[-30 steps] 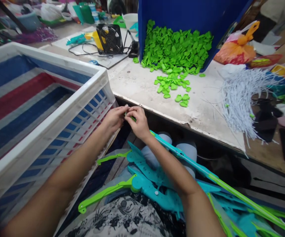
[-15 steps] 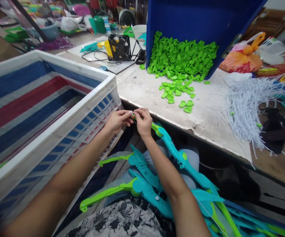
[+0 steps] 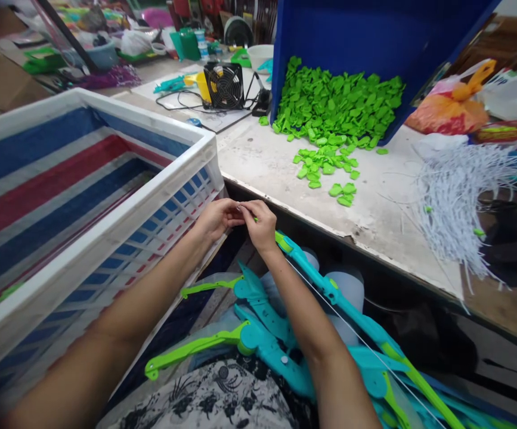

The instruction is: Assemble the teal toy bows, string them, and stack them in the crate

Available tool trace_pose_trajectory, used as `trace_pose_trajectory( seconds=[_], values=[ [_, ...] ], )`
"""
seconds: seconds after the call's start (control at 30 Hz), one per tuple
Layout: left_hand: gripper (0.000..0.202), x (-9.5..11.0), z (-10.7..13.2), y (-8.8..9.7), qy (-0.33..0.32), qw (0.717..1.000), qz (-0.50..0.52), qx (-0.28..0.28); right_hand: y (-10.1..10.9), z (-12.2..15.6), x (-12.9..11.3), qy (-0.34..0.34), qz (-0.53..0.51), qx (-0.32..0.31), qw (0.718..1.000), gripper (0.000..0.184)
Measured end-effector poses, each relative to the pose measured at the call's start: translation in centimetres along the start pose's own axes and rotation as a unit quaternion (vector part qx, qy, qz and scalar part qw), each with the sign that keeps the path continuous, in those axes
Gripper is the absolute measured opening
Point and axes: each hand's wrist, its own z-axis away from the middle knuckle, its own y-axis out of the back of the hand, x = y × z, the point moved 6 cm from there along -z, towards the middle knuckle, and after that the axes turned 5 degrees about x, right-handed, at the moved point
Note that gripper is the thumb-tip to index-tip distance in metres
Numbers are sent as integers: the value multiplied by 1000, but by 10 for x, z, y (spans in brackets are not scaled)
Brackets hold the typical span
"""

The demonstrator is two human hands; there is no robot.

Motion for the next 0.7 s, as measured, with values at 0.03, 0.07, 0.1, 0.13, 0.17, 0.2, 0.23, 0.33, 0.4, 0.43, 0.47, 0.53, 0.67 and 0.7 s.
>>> trace_pose_trajectory(
  seconds=[0.03,0.07,0.1,0.13,0.17,0.2,0.23,0.33,0.4,0.43,0.47,0.53,0.67,0.7],
  values=[
    [6,2,1,-1,-2,1000,-2,-13,2,-1,-2,15,18,-2,1000,16],
    [9,3,1,-2,-6,1000,-8,-28,4,-2,-3,29,35,-7,999,17],
    [12,5,3,-3,-14,999,-21,-44,5,-4,-4,41,52,-15,998,17],
    [15,6,4,-4,-25,998,-37,-55,6,-5,-4,54,68,-25,996,18],
    [18,8,5,-4,-36,996,-58,-60,7,-6,-5,67,84,-37,994,18],
    [20,9,6,-4,-47,994,-80,-60,8,-7,-7,79,98,-48,991,19],
    [20,10,6,-4,-59,991,-104,-58,8,-8,-8,91,111,-59,988,20],
    [16,13,8,-7,-106,976,-184,-51,9,-9,-11,108,142,-83,980,21],
    [15,15,9,-11,-136,959,-242,-51,10,-9,-10,101,152,-89,979,21],
    [15,15,9,-12,-152,950,-268,-45,10,-9,-9,94,152,-87,980,20],
    [14,16,9,-12,-172,940,-292,-33,12,-8,-8,85,150,-81,982,19],
    [15,18,9,-11,-213,919,-332,-6,15,-6,-4,66,135,-65,987,19],
    [22,14,8,-9,-216,909,-354,-36,19,1,6,21,77,-69,994,20],
    [24,12,8,-8,-202,911,-353,-62,19,3,9,18,68,-79,994,19]
  ],
)
